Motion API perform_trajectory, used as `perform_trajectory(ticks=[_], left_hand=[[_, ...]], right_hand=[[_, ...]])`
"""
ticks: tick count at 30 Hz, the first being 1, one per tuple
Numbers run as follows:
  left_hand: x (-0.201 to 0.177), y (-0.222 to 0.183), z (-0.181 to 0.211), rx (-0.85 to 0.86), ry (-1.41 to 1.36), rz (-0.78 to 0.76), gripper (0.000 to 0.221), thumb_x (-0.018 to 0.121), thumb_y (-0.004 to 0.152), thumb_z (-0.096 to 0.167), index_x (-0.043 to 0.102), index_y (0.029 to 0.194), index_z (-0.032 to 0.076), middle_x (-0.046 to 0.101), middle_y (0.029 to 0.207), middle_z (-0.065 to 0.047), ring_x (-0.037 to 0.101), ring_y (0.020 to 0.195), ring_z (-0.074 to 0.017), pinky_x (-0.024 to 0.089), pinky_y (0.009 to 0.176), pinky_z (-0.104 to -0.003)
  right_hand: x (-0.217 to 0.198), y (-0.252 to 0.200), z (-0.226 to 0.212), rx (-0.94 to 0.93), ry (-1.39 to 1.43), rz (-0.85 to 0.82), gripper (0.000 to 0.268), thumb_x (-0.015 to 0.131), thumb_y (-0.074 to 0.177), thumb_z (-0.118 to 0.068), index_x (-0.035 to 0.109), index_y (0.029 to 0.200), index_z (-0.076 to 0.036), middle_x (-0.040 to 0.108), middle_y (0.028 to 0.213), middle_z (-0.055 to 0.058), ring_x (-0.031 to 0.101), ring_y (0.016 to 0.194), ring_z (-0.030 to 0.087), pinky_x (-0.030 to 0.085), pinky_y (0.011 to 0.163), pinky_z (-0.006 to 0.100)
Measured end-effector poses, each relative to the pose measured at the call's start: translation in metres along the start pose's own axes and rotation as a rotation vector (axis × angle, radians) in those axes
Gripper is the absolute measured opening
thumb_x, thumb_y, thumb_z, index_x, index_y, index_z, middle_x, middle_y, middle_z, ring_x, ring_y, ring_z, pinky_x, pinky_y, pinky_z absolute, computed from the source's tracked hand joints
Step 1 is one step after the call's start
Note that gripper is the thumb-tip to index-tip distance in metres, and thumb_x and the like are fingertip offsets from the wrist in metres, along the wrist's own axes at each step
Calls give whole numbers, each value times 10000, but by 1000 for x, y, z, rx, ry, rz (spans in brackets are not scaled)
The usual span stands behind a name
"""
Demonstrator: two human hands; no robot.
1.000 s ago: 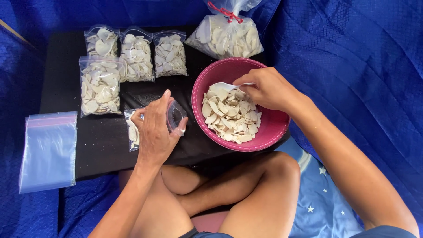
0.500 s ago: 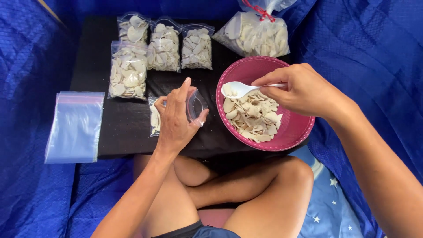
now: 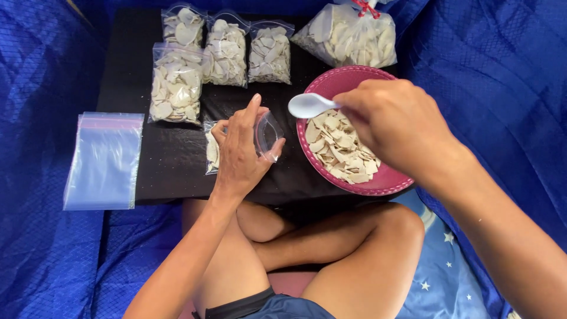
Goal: Packing small white chips from a pink bowl into small plastic zip-lock bags using a white plastic spoon and hands.
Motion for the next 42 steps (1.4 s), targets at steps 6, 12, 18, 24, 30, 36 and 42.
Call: perform_trajectory(ticks=[6,12,18,24,30,36,42], left_hand=[[3,1,-3,52,-67,54,881,846,889,258,329,1583,88,627,1274,-60,603,1110,-214,279,973,-414],[7,1,-4,49,-43,29,883,847,891,271,324,1579,88,622,1276,-56,591,1116,-212,269,968,-425],[6,1,-1,58,-35,22,890,846,892,263,314,1582,80,622,1270,-64,592,1120,-217,264,964,-426],[7,2,-2,54,-33,24,876,839,897,284,324,1573,72,627,1265,-63,595,1118,-217,261,965,-430],[6,1,-2,56,-27,29,868,834,903,284,324,1572,71,625,1265,-60,596,1121,-214,267,961,-426],[4,2,1,59,-24,35,859,835,901,278,332,1567,76,633,1257,-54,604,1107,-208,274,959,-421],[5,2,0,62,-30,35,864,836,895,263,334,1571,68,631,1261,-50,598,1111,-203,266,963,-416]], right_hand=[[55,-42,134,280,-703,-201,146,641,975,-254,760,893,-271,703,803,-75,733,775,184,599,688,300],[68,-51,85,453,-50,-610,184,661,904,-267,825,960,-205,797,911,153,737,1006,419,578,888,523],[79,-46,68,455,410,-372,220,615,930,-225,792,1051,-174,783,956,176,690,1013,468,529,899,568],[25,-62,85,581,347,-252,220,645,934,-174,799,1091,-154,796,939,142,731,955,417,561,861,507],[24,-64,101,522,-1,-259,164,641,961,-238,787,1007,-182,755,915,82,723,891,392,577,790,510],[88,-59,67,270,-322,-187,180,556,934,-210,705,832,-212,658,766,-35,697,726,227,584,639,365],[90,-48,73,253,-291,-62,192,533,952,-136,649,801,-157,610,750,42,679,725,296,556,596,398]])
Point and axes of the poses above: each hand's wrist, its own y-axis towards the middle knuckle, its own x-axis out of the palm, z = x × y, the point moved 7 cm from there along y, towards the middle knuckle
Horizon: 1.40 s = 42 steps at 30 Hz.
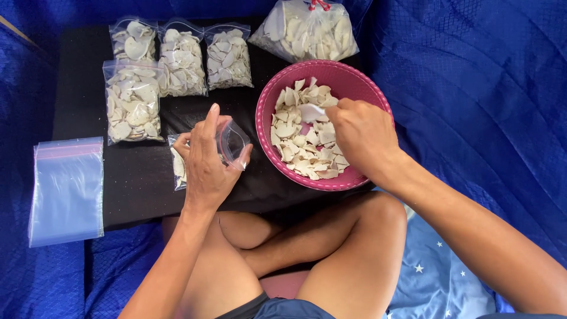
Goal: Packing small white chips from a pink bowl into small plastic zip-lock bags using a white plastic spoon and hands.
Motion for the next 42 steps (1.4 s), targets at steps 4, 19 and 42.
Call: perform_trajectory(ticks=[4,19,42], left_hand=[[0,-1,0,-8,7,-2,889,855,867,242,338,1570,73,632,1266,-48,595,1114,-199,262,970,-425],[1,-2,-2,-7,-4,-2,901,867,844,220,345,1563,78,626,1265,-48,596,1132,-202,265,977,-422],[-2,-3,-5,-49,-43,60,914,858,836,241,339,1579,119,624,1284,-19,609,1138,-163,268,1002,-385]], right_hand=[[25,0,5,195,288,-240,183,603,964,-258,737,863,-184,685,756,98,718,747,397,591,660,477],[7,-3,6,377,935,-348,222,722,861,-152,821,1059,-152,774,754,69,660,665,161,537,668,302],[-50,41,-80,-21,293,-257,231,652,857,-379,797,988,-256,755,869,111,716,791,432,587,672,560]])
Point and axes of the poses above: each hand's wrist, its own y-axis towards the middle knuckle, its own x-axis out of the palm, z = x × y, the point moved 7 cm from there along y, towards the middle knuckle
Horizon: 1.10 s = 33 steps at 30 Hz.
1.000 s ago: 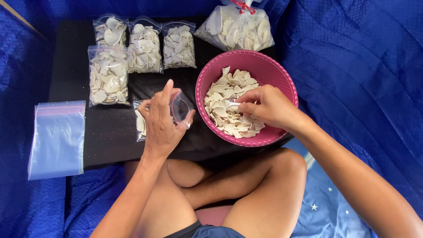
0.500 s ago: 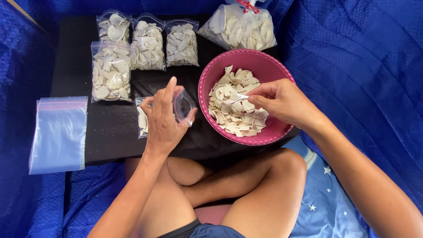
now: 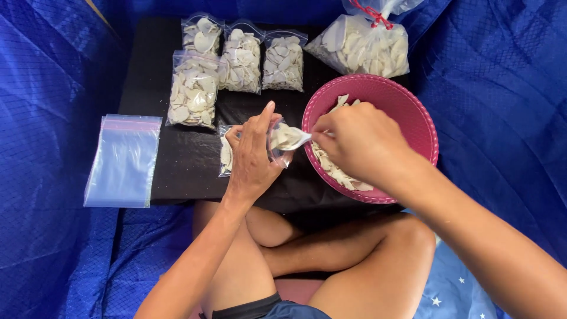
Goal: Packing small white chips from a pink bowl into small plastic zip-lock bags using a white plastic spoon and hands.
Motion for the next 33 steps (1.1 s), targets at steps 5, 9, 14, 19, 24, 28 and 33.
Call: perform_trajectory(ticks=[5,9,14,19,24,28,33], left_hand=[[-2,0,-2,-15,-22,-4,907,851,854,234,324,1585,129,624,1271,-28,611,1126,-174,277,998,-399],[-5,0,0,-45,36,-80,970,881,807,181,278,1563,107,634,1338,-8,600,1136,-141,275,1034,-405],[-9,1,-6,-102,-67,-105,994,863,799,192,246,1572,96,652,1297,-10,628,1091,-139,278,1035,-382],[-48,27,-16,-216,-648,-20,896,736,923,49,157,1604,98,585,1168,-108,582,1071,-196,539,944,-326],[-90,48,2,-294,-1036,-87,744,535,1055,82,66,1631,112,602,1247,-180,590,1135,-234,554,935,-340],[-98,47,14,-345,-1273,-172,798,535,1016,187,50,1645,104,645,1232,-217,680,1003,-267,598,927,-388],[-100,21,-21,-454,-884,-172,1121,665,839,644,85,1589,47,555,1367,-256,593,1273,-420,554,1021,-494]], right_hand=[[-7,-8,-34,-87,-216,131,182,551,922,-270,714,920,-188,667,883,32,718,757,338,605,620,504],[-59,-35,-7,-3,-126,273,173,662,948,-248,774,1016,-135,750,917,71,683,724,413,539,588,517],[-7,-49,63,216,-191,171,280,651,940,-342,773,1147,-197,740,1037,77,668,877,389,520,680,522],[-29,-82,-5,-115,-130,606,290,723,978,-134,762,1238,-10,694,1237,168,600,1025,352,492,808,426],[-10,-73,-89,-341,699,387,513,690,878,-58,545,1358,51,631,1296,177,651,1075,257,556,878,322],[36,-30,-106,-408,1143,127,927,746,832,-119,213,1583,-18,427,1556,243,537,1376,362,463,1134,480],[82,-2,-106,-181,1524,3,345,708,926,-62,685,1264,5,725,1032,84,629,803,92,568,679,212]])
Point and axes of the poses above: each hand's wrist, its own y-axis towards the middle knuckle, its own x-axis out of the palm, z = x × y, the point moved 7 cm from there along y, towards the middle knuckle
